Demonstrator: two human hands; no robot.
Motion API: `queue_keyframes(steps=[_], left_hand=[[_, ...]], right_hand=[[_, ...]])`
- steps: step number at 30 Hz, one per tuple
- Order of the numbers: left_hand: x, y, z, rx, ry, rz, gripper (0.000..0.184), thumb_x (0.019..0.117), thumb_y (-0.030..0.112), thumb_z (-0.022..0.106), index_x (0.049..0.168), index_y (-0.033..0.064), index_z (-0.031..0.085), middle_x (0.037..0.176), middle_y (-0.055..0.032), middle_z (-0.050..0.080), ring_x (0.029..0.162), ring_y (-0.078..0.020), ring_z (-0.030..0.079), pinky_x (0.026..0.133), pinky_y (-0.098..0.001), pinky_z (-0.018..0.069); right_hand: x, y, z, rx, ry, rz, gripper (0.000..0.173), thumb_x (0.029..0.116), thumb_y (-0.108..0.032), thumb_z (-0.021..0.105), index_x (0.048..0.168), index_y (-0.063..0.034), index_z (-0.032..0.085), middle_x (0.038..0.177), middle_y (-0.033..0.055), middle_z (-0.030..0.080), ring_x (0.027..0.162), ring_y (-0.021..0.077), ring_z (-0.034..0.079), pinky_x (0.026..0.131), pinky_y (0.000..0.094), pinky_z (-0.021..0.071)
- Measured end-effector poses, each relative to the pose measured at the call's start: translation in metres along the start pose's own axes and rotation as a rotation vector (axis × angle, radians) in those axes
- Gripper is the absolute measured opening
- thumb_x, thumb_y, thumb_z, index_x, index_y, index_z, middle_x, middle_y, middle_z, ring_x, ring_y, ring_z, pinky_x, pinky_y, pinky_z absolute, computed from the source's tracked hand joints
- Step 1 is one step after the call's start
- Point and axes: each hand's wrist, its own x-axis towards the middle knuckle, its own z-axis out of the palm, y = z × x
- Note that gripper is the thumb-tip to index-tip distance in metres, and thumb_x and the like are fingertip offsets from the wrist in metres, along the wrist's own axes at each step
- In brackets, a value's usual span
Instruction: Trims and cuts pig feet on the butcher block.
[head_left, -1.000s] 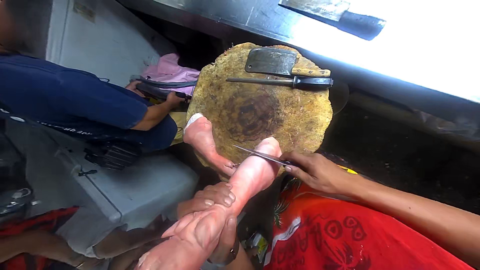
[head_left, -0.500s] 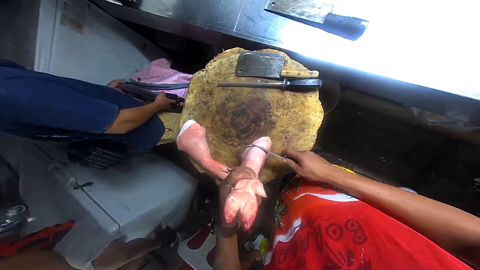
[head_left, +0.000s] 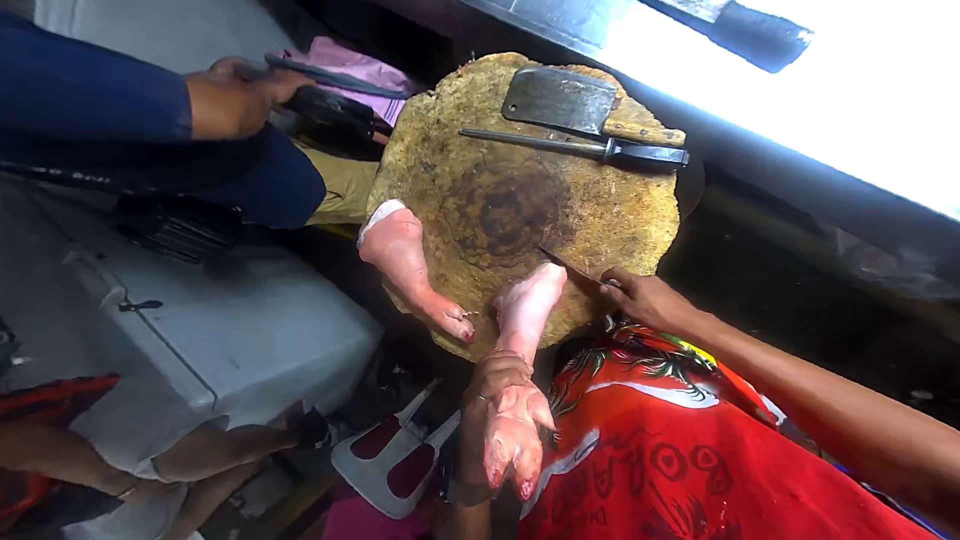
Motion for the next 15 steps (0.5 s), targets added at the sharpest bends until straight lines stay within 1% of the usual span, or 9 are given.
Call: queue_keyframes(steps=[1,4,6,9,11,12,13,14,15], left_hand=[[-0.01,-0.005,-0.001,0.034,0.019,-0.003,0.057,0.0925,0.066,0.055,0.107,0.0118,0.067,0.116,-0.0073,0.067,0.12,-0.0267,0.059,0.11,-0.0448,0.0449],[-0.024,-0.002,0.001,0.066,0.112,-0.056,0.057,0.0922,0.067,0.054,0.108,0.0141,0.068,0.123,-0.0049,0.065,0.125,-0.0248,0.056,0.112,-0.0424,0.0425],[-0.028,0.004,0.005,0.017,0.179,-0.099,0.061,0.0906,0.067,0.056,0.113,0.011,0.068,0.128,-0.007,0.063,0.129,-0.0253,0.053,0.114,-0.0423,0.0409],[-0.033,0.009,0.014,0.067,0.342,-0.17,0.067,0.0916,0.069,0.055,0.12,0.0106,0.069,0.137,-0.0071,0.059,0.132,-0.0232,0.051,0.113,-0.0398,0.0423],[-0.045,0.01,0.02,0.139,0.473,-0.286,0.083,0.0911,0.075,0.05,0.136,0.0063,0.062,0.154,-0.0116,0.045,0.142,-0.0259,0.043,0.117,-0.0427,0.0385],[-0.052,0.012,0.023,0.094,0.526,-0.361,0.099,0.0883,0.08,0.048,0.147,0.0008,0.049,0.159,-0.0125,0.039,0.146,-0.0247,0.038,0.12,-0.0428,0.0345],[-0.058,0.018,0.028,-0.057,0.595,-0.437,0.105,0.0866,0.079,0.053,0.153,-0.0007,0.038,0.155,-0.0081,0.045,0.142,-0.017,0.043,0.118,-0.0374,0.0368],[-0.063,0.027,0.034,-0.299,0.665,-0.496,0.1,0.0857,0.071,0.064,0.154,0.0033,0.037,0.141,-0.0053,0.059,0.128,-0.0117,0.056,0.109,-0.033,0.0461],[-0.069,0.034,0.037,-0.598,0.709,-0.528,0.08,0.0879,0.052,0.074,0.149,0.0087,0.046,0.128,-0.0092,0.065,0.117,-0.017,0.063,0.1,-0.0375,0.0529]], right_hand=[[0.0,0.002,-0.003,0.001,0.017,-0.009,0.041,0.1089,-0.048,0.042,0.134,-0.0195,0.059,0.082,0.0131,0.068,0.075,0.0321,0.068,0.072,0.0573,0.0553],[-0.018,-0.013,-0.005,0.008,0.033,-0.12,0.039,0.1089,-0.047,0.042,0.132,-0.0206,0.058,0.075,0.0063,0.063,0.065,0.0233,0.064,0.064,0.0492,0.0543],[-0.034,-0.034,-0.001,-0.012,-0.017,-0.225,0.043,0.1081,-0.05,0.042,0.134,-0.0214,0.06,0.081,0.0049,0.066,0.07,0.0212,0.066,0.067,0.048,0.0564],[-0.039,-0.049,0.013,-0.115,-0.066,-0.325,0.047,0.108,-0.053,0.038,0.136,-0.0223,0.06,0.093,0.0075,0.07,0.082,0.0253,0.07,0.076,0.0516,0.0579],[-0.031,-0.043,0.017,-0.144,-0.043,-0.265,0.047,0.1079,-0.053,0.038,0.137,-0.0227,0.06,0.092,0.0092,0.071,0.082,0.028,0.07,0.075,0.0539,0.0572],[-0.028,-0.04,0.017,-0.155,-0.031,-0.233,0.046,0.1078,-0.053,0.039,0.137,-0.0232,0.059,0.092,0.0094,0.071,0.082,0.0284,0.07,0.075,0.0545,0.0571],[-0.025,-0.037,0.017,-0.159,-0.025,-0.214,0.047,0.1076,-0.053,0.039,0.138,-0.0237,0.058,0.091,0.0091,0.07,0.081,0.0282,0.07,0.075,0.0544,0.057],[-0.025,-0.035,0.018,-0.16,-0.019,-0.209,0.047,0.1076,-0.054,0.038,0.138,-0.0241,0.058,0.088,0.0084,0.07,0.079,0.0274,0.07,0.074,0.0538,0.0572],[-0.027,-0.034,0.02,-0.159,-0.013,-0.209,0.048,0.1075,-0.055,0.037,0.137,-0.0242,0.059,0.086,0.0077,0.069,0.076,0.0267,0.069,0.072,0.0531,0.0567]])
